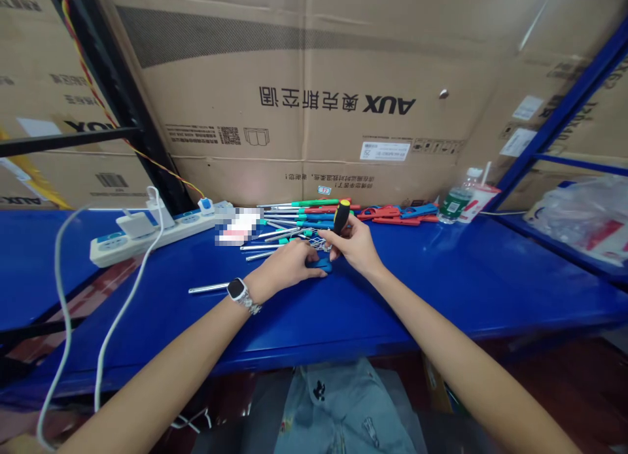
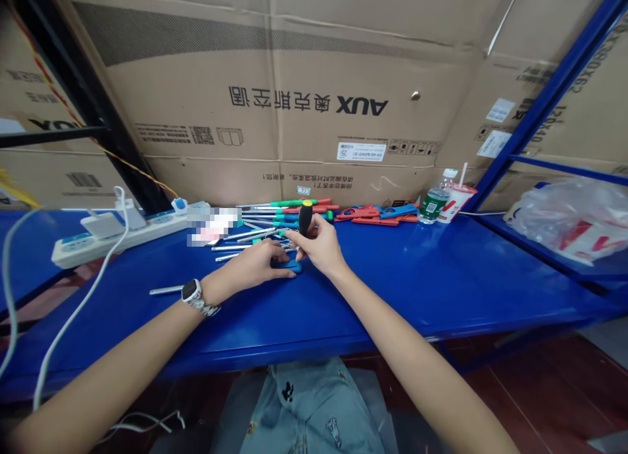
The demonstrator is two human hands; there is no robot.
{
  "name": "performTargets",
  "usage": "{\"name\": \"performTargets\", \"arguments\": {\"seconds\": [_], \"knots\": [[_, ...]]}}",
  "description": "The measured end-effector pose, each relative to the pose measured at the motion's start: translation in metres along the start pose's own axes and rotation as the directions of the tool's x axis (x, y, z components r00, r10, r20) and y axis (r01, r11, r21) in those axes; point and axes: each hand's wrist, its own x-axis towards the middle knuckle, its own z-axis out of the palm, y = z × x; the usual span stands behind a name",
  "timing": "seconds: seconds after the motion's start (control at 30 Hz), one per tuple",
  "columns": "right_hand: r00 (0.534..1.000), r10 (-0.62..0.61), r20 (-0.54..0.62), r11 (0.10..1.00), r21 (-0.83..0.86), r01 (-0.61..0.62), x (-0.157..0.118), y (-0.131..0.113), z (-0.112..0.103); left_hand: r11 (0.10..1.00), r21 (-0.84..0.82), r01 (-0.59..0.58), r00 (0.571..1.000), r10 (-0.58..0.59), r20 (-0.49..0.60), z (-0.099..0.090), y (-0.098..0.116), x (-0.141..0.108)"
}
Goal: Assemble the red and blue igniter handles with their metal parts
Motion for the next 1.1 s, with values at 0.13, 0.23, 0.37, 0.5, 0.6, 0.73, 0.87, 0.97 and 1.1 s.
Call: {"name": "performTargets", "arguments": {"seconds": [0.13, 0.23, 0.37, 0.5, 0.6, 0.73, 0.87, 0.97, 1.1], "knots": [[0.990, 0.033, 0.138, 0.998, 0.046, -0.039, -0.004, -0.006, -0.011, 1.000, -0.011, 0.001, 1.000, -0.001, -0.002, -0.002, 0.003, -0.001], [0.961, 0.075, 0.265, 0.995, 0.044, -0.090, -0.003, -0.009, -0.019, 1.000, -0.027, 0.008, 1.000, -0.008, 0.000, -0.003, 0.004, -0.002], [0.988, 0.029, 0.154, 0.999, -0.029, -0.025, 0.002, -0.005, -0.011, 0.999, -0.048, -0.015, 1.000, 0.014, -0.013, -0.002, 0.003, -0.002], [0.999, -0.029, 0.015, 0.998, -0.047, 0.030, 0.001, 0.001, 0.002, 0.999, -0.044, -0.020, 1.000, 0.019, -0.021, -0.001, 0.002, -0.001], [1.000, 0.000, -0.003, 0.999, -0.042, 0.000, -0.004, 0.000, 0.000, 1.000, -0.016, -0.020, 1.000, 0.019, -0.016, -0.001, 0.002, -0.001], [0.989, 0.026, 0.146, 1.000, -0.007, -0.025, -0.009, -0.009, -0.011, 1.000, 0.000, -0.022, 0.999, 0.021, -0.025, -0.001, 0.003, -0.002], [0.971, 0.022, 0.237, 1.000, -0.024, -0.017, -0.007, -0.010, -0.014, 1.000, -0.005, -0.020, 1.000, 0.020, -0.010, -0.001, 0.005, -0.002], [0.996, -0.035, 0.084, 0.998, -0.049, 0.039, -0.006, -0.002, -0.010, 1.000, 0.000, -0.018, 1.000, 0.018, -0.019, 0.000, 0.004, -0.003], [0.993, -0.086, -0.078, 0.995, -0.051, 0.082, -0.005, 0.002, -0.005, 1.000, 0.016, -0.021, 1.000, 0.021, -0.022, 0.001, 0.002, -0.003]]}}
